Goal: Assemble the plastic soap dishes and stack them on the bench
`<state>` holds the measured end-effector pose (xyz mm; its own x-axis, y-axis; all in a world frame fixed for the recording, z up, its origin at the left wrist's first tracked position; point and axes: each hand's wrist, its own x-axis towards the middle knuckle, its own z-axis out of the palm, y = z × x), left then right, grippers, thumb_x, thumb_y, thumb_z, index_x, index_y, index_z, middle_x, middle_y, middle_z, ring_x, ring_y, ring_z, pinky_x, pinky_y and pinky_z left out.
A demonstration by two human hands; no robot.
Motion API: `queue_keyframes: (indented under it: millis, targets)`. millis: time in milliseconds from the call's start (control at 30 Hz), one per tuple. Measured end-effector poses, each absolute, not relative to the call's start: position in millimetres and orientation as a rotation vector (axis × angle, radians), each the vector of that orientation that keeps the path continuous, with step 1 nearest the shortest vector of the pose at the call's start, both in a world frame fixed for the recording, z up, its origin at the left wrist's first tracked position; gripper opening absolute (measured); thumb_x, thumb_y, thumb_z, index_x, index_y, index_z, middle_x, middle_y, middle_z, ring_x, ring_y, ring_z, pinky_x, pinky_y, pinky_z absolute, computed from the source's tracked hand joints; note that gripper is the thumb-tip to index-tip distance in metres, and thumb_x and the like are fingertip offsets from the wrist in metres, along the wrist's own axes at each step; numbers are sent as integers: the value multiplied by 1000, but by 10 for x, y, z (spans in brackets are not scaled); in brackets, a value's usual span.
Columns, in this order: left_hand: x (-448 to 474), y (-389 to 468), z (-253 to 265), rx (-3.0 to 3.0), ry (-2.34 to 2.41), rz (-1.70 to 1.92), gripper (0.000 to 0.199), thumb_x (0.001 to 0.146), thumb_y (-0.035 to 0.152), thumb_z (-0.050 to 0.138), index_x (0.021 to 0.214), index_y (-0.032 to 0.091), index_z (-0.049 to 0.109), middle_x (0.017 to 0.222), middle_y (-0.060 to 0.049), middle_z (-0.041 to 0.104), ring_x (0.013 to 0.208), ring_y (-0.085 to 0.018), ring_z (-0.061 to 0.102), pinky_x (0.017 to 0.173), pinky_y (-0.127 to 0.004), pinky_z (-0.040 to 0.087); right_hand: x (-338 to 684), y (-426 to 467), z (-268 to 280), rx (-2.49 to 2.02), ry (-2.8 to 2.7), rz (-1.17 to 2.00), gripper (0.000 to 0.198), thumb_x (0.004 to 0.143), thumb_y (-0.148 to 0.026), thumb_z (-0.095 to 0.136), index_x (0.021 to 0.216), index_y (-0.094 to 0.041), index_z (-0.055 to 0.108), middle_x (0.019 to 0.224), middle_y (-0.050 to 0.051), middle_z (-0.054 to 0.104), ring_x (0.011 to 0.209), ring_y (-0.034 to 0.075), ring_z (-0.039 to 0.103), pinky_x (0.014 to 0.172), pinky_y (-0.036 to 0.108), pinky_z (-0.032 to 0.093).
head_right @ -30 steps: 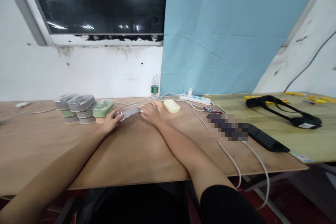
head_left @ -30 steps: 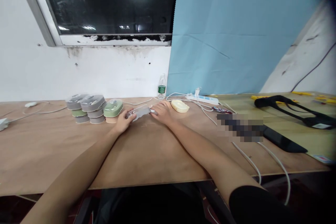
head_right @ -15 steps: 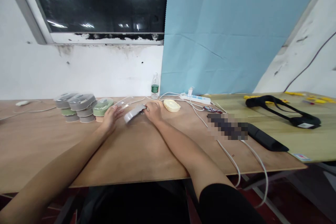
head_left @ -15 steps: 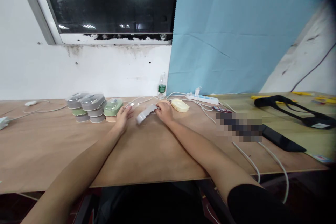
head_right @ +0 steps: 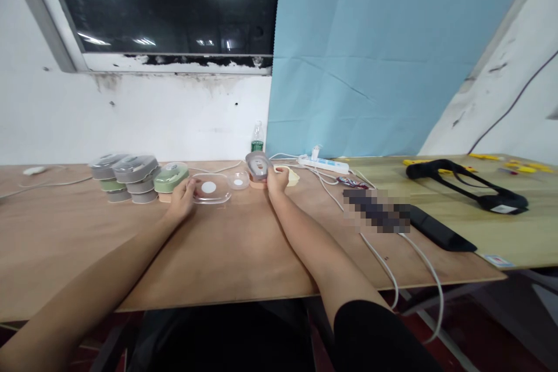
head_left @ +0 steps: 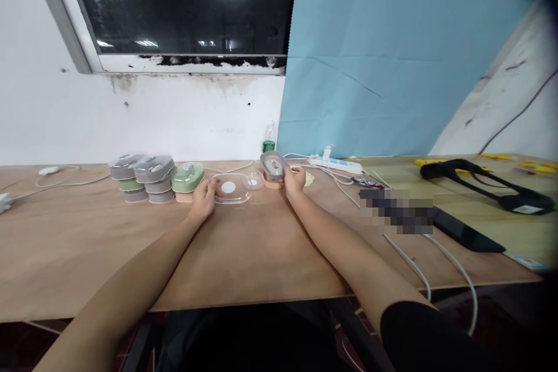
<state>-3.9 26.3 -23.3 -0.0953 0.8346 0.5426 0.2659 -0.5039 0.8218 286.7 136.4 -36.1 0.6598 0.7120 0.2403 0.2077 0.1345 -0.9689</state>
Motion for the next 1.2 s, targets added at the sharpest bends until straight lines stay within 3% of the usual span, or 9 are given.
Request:
queue_keyframes:
  millis: [133,400,533,667,767,1067,1200]
  targets:
    - [-60,263,-216,1698,1242,1658,45,86,38,51,124,13,49,68,-1,64,61,-18,60,66,-31,49,2928,1346,-356,-1591,-893,228,30,73,-41,53,95,-21,52,83,7,65,72,22,60,63,29,43]
    - [-87,299,-269,1648,1256,1613,51,84,39,53,128,13,45,65,-2,64,65,-20,63,65,-32,48,3044,1310,-376,-1687,-1077,154,30,79,-35,49,103,-19,58,84,10,66,73,24,60,66,32,41]
    - [-84,302,-297,1672,1232,1578,56,83,44,55,129,14,44,64,-2,64,63,-20,62,63,-31,47,2962,1227,-335,-1717,-1223,150,32,85,-42,45,103,-21,62,93,10,68,83,25,60,70,32,41]
    - [-93,319,-314,1666,1218,1578,56,83,45,55,128,13,45,62,0,62,60,-19,61,59,-30,46,2891,1149,-303,-1696,-1413,97,38,88,-52,41,93,-23,67,91,8,69,84,24,60,70,31,40]
    - [-97,326,-313,1675,1218,1573,54,83,43,55,127,13,45,62,-1,62,61,-20,62,58,-30,46,2845,1104,-286,-1656,-1515,9,39,87,-54,44,98,-24,67,89,7,68,83,23,60,71,31,41]
    - [-84,292,-276,1669,1243,1539,53,80,41,58,124,15,49,61,-1,63,59,-20,62,57,-30,46,2714,1011,-211,-1182,-2006,-343,38,78,-51,64,99,-22,71,112,12,57,104,28,50,90,41,38]
    - [-88,312,-299,1657,1243,1556,51,78,40,60,122,15,51,61,-1,64,58,-20,61,57,-31,46,2614,936,-167,-1087,-2164,-404,37,81,-47,62,110,-24,67,125,11,53,112,30,45,94,46,33]
